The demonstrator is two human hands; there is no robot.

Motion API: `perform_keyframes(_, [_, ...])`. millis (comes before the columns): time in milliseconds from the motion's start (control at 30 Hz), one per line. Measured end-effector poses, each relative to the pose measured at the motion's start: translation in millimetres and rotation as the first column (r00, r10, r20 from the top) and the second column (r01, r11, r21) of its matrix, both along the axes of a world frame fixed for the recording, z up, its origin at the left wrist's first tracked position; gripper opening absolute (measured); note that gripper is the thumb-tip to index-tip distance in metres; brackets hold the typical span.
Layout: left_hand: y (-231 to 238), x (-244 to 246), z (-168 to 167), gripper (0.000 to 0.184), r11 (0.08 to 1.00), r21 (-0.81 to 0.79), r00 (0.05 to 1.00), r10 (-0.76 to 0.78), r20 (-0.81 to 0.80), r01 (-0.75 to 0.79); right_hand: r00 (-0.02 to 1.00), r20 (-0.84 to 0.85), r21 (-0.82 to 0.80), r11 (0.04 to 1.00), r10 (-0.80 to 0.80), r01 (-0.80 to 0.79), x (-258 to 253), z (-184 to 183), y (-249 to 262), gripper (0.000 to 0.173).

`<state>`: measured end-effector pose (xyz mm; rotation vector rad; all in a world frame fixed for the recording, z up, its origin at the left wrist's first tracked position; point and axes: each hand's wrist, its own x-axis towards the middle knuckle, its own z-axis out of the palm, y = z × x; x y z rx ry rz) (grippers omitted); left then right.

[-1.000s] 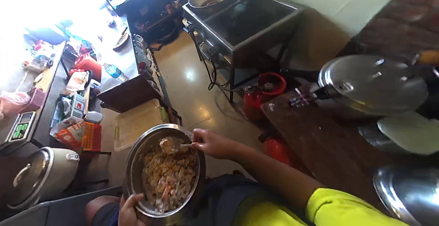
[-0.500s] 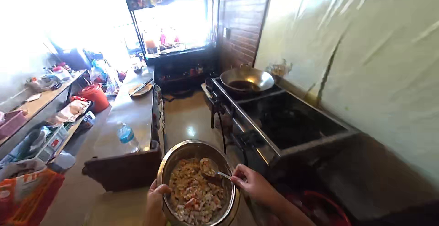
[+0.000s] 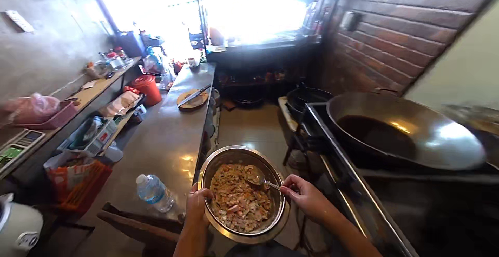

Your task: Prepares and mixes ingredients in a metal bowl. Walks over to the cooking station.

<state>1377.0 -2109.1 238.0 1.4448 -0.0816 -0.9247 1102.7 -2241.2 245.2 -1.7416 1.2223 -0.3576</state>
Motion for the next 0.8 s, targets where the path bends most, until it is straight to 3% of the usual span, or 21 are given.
perform_keyframes(200, [-79.0,37.7,-1.8,0.048,0.951,0.136,0.960,0.266,0.087,-0.276,0.924,-0.132,0.114,0.931,0.360,-0.346,87.4,6.0,-153.0,0.027])
perform_keyframes(400, [-128.1,90.0,-32.6,0.054,0.818,0.220,0.846,0.524,0.097,-0.532,0.756,-0.195,0.152,0.781,0.625,-0.606,205.9,-18.4,-252.0,0.032])
perform_keyframes(500, [-147.5,126.9,-55.8,0.053,0.767,0.239,0.801,0.589,0.103,-0.595,0.620,-0.233,0.184,0.660,0.750,-0.729,271.8,-36.9,-285.6,0.033])
perform_keyframes(667, [-189.1,200.0,-84.9,0.056,0.720,0.234,0.753,0.649,0.105,-0.653,0.422,-0.370,0.167,0.506,0.828,-0.846,378.8,-50.9,-330.2,0.031])
perform_keyframes(800, [-220.8,246.7,-109.3,0.048,0.652,0.174,0.671,0.735,0.097,-0.738,0.291,-0.572,0.054,0.389,0.767,-0.920,444.7,-51.4,-354.7,0.028])
